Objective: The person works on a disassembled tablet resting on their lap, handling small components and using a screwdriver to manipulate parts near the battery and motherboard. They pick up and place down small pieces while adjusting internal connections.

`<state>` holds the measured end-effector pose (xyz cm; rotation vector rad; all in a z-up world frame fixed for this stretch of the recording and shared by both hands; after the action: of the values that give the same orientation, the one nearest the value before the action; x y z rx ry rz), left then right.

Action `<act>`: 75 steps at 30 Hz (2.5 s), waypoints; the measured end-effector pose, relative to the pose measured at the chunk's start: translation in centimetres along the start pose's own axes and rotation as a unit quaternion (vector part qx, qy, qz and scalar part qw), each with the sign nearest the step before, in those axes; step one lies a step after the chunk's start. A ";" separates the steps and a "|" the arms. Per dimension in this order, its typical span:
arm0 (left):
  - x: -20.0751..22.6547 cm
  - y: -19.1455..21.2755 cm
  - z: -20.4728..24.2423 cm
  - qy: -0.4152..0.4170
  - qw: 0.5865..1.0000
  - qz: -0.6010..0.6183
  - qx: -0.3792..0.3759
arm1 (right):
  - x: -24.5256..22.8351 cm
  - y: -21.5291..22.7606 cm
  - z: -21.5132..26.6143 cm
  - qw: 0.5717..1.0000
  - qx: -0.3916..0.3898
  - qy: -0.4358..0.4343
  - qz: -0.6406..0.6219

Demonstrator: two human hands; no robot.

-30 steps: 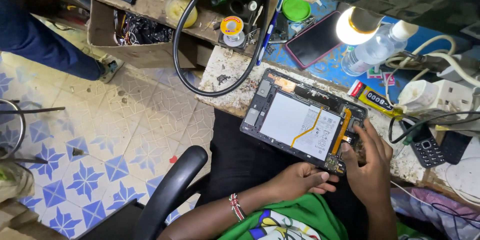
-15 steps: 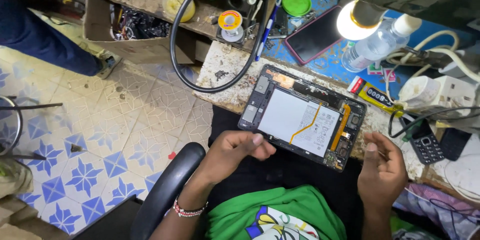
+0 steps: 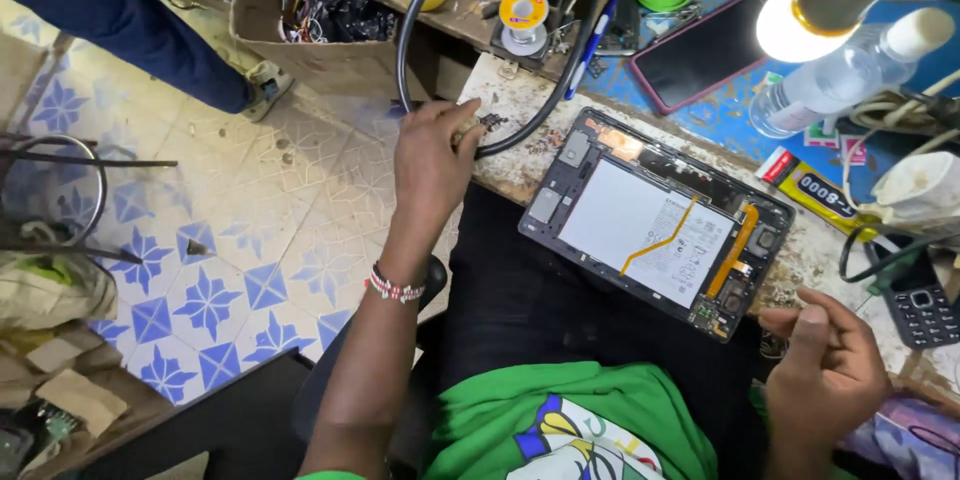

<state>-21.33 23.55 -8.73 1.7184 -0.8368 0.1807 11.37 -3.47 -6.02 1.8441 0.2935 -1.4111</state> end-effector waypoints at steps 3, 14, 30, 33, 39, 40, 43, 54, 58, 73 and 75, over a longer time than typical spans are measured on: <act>0.0 -0.8 -1.8 0.006 1.000 0.019 -0.017 | -0.7 -0.3 0.3 1.000 -0.001 0.000 0.002; 7.8 3.8 -0.1 0.111 0.978 0.174 -0.006 | -1.0 1.3 1.8 0.998 0.014 -0.052 0.014; 17.7 -2.9 12.4 0.340 0.668 0.594 -0.294 | -5.0 -2.7 3.8 0.948 -0.256 0.166 0.090; 17.7 -2.6 12.2 0.368 0.682 0.553 -0.305 | -4.2 -2.9 4.0 0.955 -0.248 0.139 0.088; 17.7 -3.2 12.9 0.341 0.677 0.580 -0.298 | -4.2 -3.0 4.2 0.966 -0.225 0.107 0.073; 17.8 -3.3 12.8 0.338 0.675 0.581 -0.304 | -4.3 -2.9 4.2 0.967 -0.220 0.105 0.076; 17.8 -3.3 12.8 0.355 0.673 0.573 -0.304 | -4.2 -2.8 4.2 0.969 -0.220 0.088 0.074; 17.8 -3.5 12.8 0.376 0.670 0.536 -0.350 | -3.6 -1.9 3.5 0.970 -0.208 0.091 0.089; 18.0 -4.0 12.3 0.368 0.660 0.505 -0.417 | -1.6 -0.6 2.3 0.978 -0.143 0.104 0.114; 15.2 -6.4 11.7 0.275 0.754 0.544 -0.245 | -2.3 0.6 1.8 0.994 -0.055 -0.087 0.023; 15.5 -5.2 11.0 0.249 0.762 0.517 -0.299 | -2.3 0.9 1.4 0.985 -0.056 -0.162 -0.026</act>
<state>-10.02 7.41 -8.33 0.4071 -1.1821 0.9580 10.10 -4.48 -3.65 1.4969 0.2516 -1.6681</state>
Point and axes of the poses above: each hand's wrist, its own z-axis away from the middle knuckle, its own y-axis out of the back of the hand, x = y × z, the point moved 3 cm from there along -z, towards the middle knuckle, and after that the axes turned 7 degrees about -y, right-handed, at the moved point
